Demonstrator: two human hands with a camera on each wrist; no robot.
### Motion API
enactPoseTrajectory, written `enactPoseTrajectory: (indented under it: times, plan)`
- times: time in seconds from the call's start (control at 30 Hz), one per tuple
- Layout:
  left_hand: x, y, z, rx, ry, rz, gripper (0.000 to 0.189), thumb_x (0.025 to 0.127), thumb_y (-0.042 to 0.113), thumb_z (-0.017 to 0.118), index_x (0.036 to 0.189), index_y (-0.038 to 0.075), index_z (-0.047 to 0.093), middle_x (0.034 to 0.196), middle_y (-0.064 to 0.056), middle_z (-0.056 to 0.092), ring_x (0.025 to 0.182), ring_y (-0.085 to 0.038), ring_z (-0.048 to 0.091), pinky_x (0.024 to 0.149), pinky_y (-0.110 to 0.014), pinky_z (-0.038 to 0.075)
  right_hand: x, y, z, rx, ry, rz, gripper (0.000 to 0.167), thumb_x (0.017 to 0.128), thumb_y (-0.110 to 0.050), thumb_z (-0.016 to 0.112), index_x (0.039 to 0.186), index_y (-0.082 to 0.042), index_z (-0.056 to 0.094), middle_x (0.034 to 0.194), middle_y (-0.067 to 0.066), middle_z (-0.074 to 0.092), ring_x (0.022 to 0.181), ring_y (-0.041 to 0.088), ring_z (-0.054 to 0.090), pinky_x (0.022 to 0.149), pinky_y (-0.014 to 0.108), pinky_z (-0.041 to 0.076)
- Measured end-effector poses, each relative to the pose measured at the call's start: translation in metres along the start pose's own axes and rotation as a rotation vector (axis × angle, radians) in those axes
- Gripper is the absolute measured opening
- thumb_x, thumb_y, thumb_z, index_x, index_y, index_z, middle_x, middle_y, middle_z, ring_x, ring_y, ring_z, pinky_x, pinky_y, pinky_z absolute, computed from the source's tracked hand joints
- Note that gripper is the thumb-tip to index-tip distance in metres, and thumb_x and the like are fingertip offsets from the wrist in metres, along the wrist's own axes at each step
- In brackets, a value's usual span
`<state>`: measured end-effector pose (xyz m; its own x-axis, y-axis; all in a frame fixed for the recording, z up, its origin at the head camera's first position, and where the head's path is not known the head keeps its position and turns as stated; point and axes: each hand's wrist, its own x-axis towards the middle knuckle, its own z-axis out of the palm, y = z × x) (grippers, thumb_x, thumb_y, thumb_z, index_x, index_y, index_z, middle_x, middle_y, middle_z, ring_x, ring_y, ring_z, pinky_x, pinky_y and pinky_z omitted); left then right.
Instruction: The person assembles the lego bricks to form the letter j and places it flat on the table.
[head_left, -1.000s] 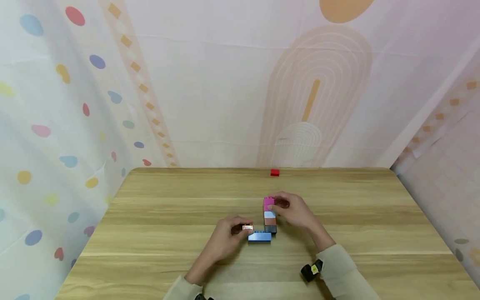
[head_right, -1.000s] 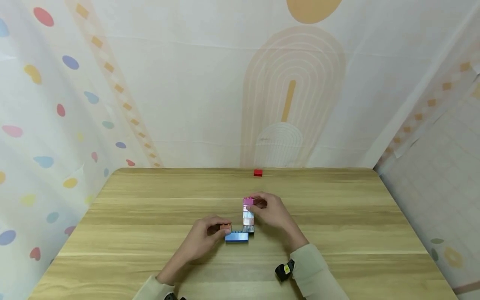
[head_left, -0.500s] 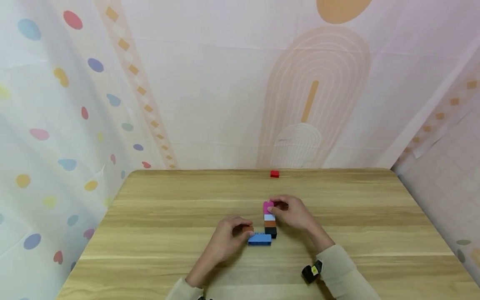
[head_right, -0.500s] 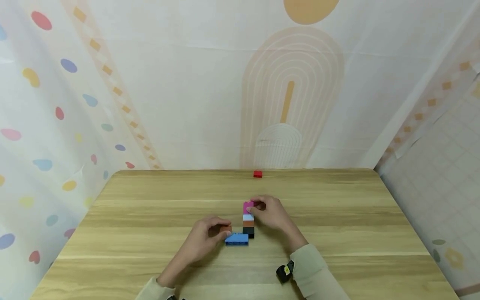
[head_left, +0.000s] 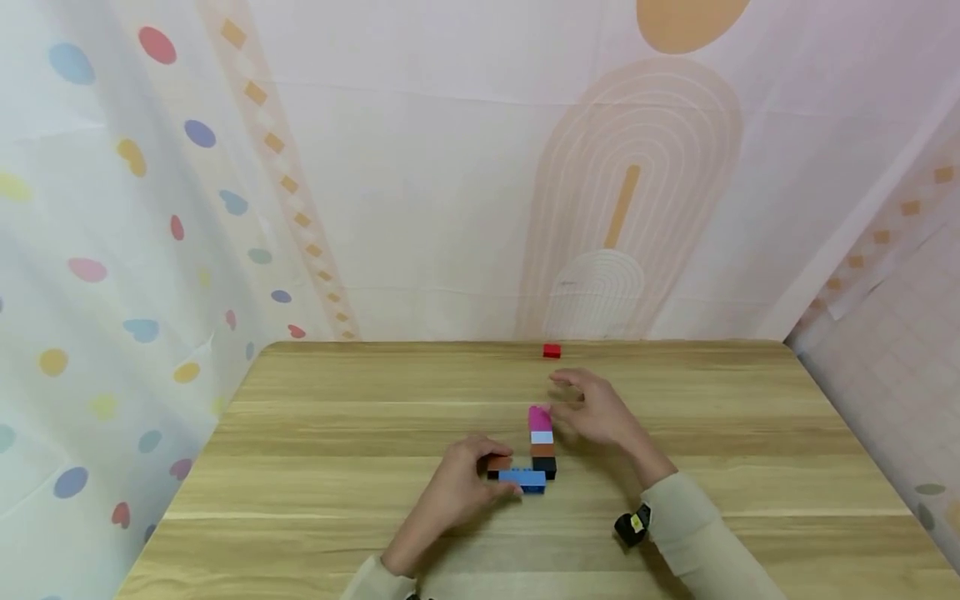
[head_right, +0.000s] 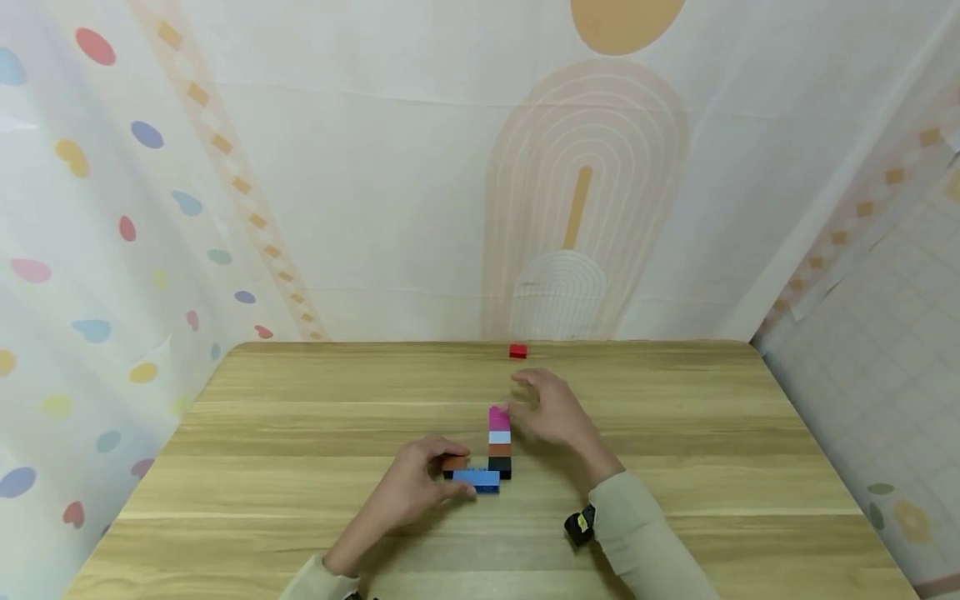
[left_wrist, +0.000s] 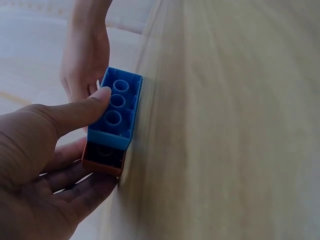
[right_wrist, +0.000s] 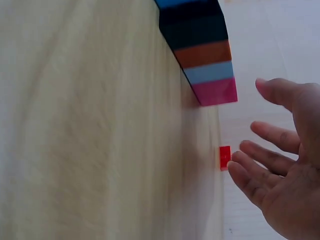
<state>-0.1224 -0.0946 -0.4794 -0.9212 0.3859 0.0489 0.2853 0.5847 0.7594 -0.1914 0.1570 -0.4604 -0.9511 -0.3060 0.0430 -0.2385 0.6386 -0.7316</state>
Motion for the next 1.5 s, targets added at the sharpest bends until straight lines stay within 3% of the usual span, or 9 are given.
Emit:
enactPoseTrajectory:
  times: [0.2, 0.33, 0.77, 1.0, 1.5]
  plan:
    - [0.003, 0.001, -0.001, -0.051, -0.016, -0.027, 0.046, 0.076, 0.028, 0.093, 0.114, 0.008, 0.077, 0.108, -0.001, 0.072, 0.100, -0.015, 0.064, 0.086, -0.028, 0.056, 0.012, 0.008, -0.008, -0.125, -0.010, -0.060, 0.070, 0.097, -0.033, 0.071, 0.155, -0.006, 0.043, 0.164, 0.019, 0.036, 0.149, 0.046, 0.035, 0.118, 0.064, 0.032]
    - [0.004, 0.000, -0.002, -0.064, -0.015, -0.031, 0.045, 0.075, 0.028, 0.093, 0.113, 0.009, 0.077, 0.109, -0.002, 0.072, 0.099, -0.015, 0.064, 0.084, -0.027, 0.056, 0.022, 0.011, -0.010, -0.177, -0.041, -0.038, 0.078, 0.097, -0.045, 0.069, 0.158, -0.008, 0.038, 0.169, 0.015, 0.028, 0.154, 0.044, 0.027, 0.122, 0.064, 0.025]
    - [0.006, -0.003, -0.004, -0.078, -0.006, -0.029, 0.044, 0.075, 0.026, 0.093, 0.111, 0.008, 0.077, 0.108, -0.003, 0.072, 0.095, -0.014, 0.062, 0.082, -0.025, 0.055, 0.046, 0.008, -0.009, -0.275, -0.140, 0.017, 0.093, 0.097, -0.065, 0.055, 0.164, -0.010, 0.023, 0.173, 0.011, 0.014, 0.158, 0.036, 0.019, 0.126, 0.056, 0.023]
    - [0.006, -0.002, -0.003, -0.106, -0.017, -0.036, 0.044, 0.075, 0.022, 0.093, 0.112, 0.005, 0.076, 0.106, -0.004, 0.071, 0.092, -0.014, 0.062, 0.079, -0.023, 0.055, 0.049, 0.014, -0.006, -0.271, -0.158, 0.055, 0.092, 0.098, -0.066, 0.053, 0.163, -0.009, 0.022, 0.173, 0.012, 0.015, 0.159, 0.036, 0.016, 0.127, 0.056, 0.020]
    - [0.007, -0.001, -0.001, -0.115, -0.016, -0.054, 0.044, 0.075, 0.023, 0.093, 0.112, 0.007, 0.076, 0.106, -0.003, 0.071, 0.094, -0.014, 0.062, 0.080, -0.025, 0.056, 0.044, 0.010, -0.003, -0.281, -0.151, 0.030, 0.090, 0.099, -0.063, 0.055, 0.163, -0.008, 0.024, 0.171, 0.013, 0.022, 0.157, 0.038, 0.022, 0.126, 0.056, 0.022]
